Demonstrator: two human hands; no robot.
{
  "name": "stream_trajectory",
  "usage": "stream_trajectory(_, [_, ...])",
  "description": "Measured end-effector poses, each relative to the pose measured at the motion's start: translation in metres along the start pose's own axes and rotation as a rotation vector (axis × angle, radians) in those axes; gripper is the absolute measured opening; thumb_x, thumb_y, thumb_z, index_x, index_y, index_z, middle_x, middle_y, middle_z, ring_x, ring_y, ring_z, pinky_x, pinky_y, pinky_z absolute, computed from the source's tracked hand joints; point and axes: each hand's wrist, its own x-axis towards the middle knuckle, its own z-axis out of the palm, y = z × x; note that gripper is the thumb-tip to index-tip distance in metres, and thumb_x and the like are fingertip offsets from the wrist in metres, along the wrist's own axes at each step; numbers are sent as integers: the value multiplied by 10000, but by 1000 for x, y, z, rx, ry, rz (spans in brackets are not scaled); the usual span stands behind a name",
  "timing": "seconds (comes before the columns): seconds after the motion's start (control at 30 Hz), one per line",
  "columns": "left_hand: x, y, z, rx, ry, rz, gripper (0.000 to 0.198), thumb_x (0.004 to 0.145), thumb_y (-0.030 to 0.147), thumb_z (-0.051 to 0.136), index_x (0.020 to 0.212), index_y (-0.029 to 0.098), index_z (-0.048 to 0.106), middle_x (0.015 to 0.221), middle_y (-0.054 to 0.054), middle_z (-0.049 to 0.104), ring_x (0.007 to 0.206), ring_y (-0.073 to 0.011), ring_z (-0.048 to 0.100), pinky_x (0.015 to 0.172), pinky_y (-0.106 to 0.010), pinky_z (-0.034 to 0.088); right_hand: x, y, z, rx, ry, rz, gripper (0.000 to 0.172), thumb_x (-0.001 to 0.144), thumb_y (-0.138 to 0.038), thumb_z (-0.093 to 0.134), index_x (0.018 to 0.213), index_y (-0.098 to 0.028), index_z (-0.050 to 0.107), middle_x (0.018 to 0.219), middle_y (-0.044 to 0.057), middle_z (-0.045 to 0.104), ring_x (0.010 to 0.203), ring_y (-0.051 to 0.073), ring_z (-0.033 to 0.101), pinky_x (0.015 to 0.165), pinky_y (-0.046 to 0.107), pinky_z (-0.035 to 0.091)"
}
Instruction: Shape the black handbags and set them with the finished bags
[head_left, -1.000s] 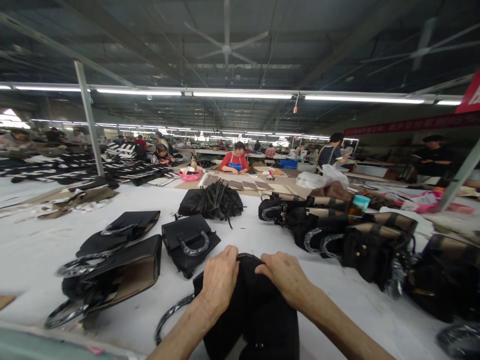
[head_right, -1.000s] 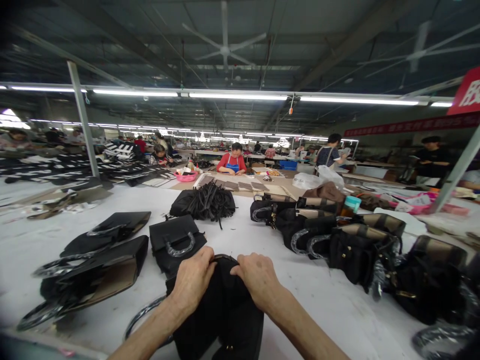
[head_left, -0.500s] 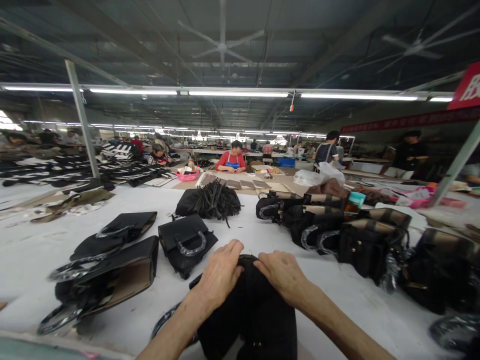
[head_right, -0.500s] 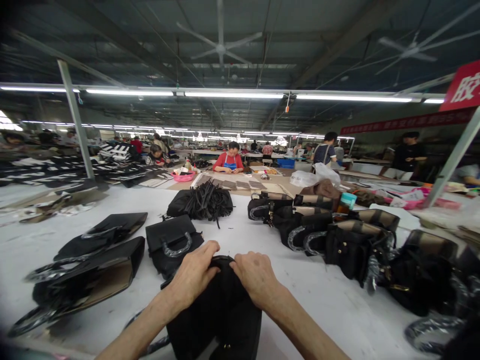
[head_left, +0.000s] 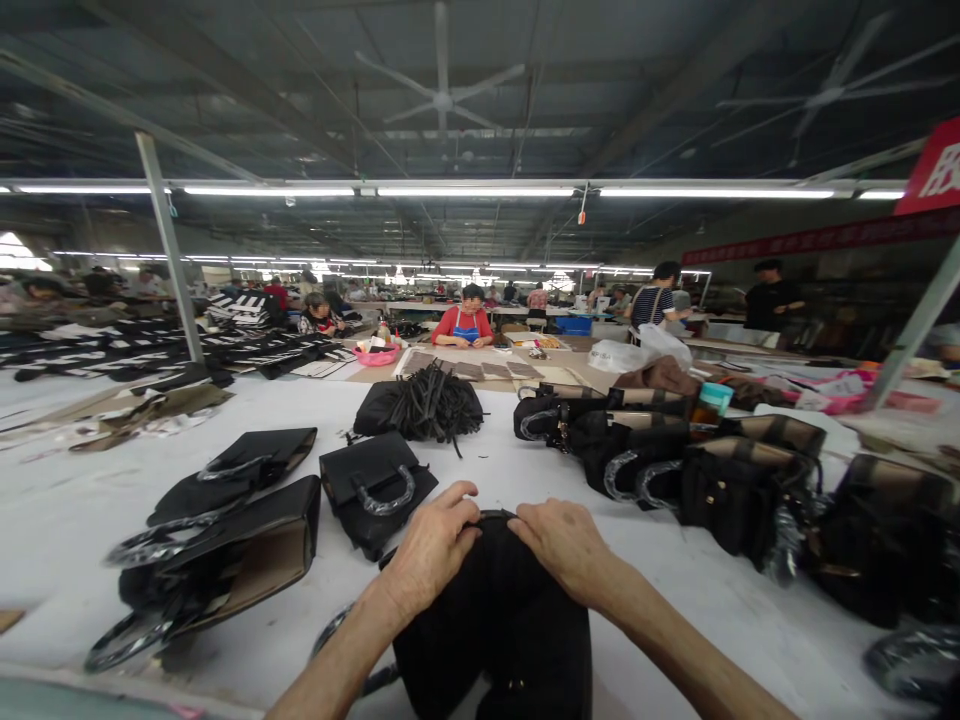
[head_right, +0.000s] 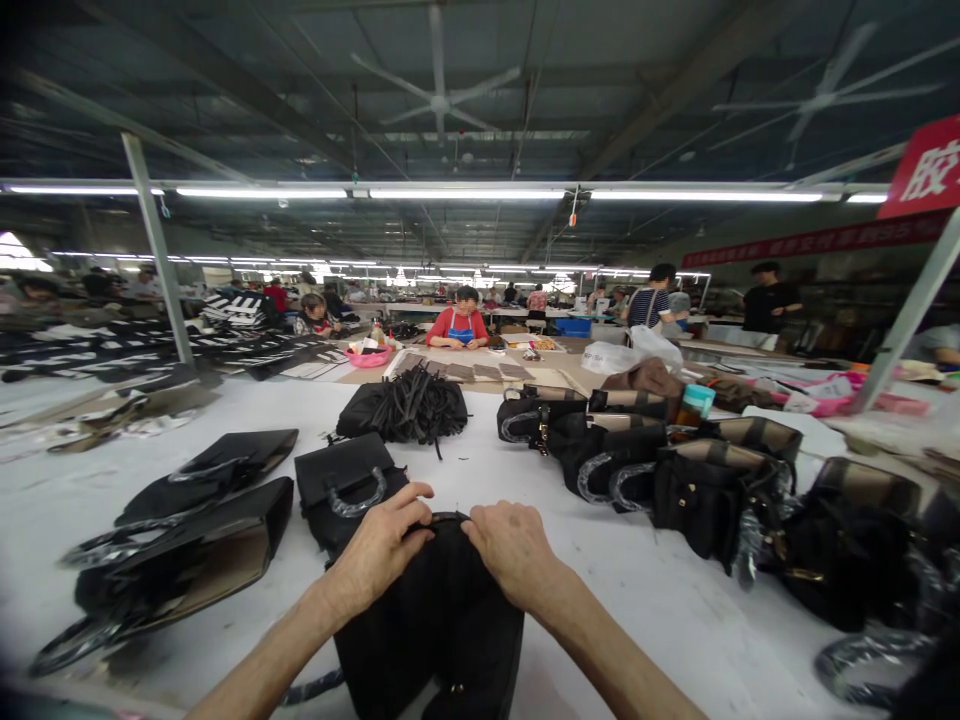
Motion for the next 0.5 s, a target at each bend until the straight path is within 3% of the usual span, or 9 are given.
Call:
stream_trajectory(0.3, [-5, -2, 9, 290, -46, 68, 84, 779, 155, 472, 844, 190, 512, 1162, -30, 487, 962, -185, 516, 833, -313, 432, 3, 1, 4, -20, 19, 8, 400, 902, -350, 244, 773, -202, 592, 767, 75, 656, 735, 204, 607, 608, 282, 351])
stream_trajectory(0.5, [-1, 2, 9, 195, -1, 24, 158, 818, 140, 384, 771, 207, 519, 1046, 9, 543, 859, -129, 545, 767, -236, 418, 3, 1, 3, -40, 36, -44, 407, 904, -341, 228, 754, -207, 582, 714, 64, 647, 682, 208, 610, 568, 280, 351])
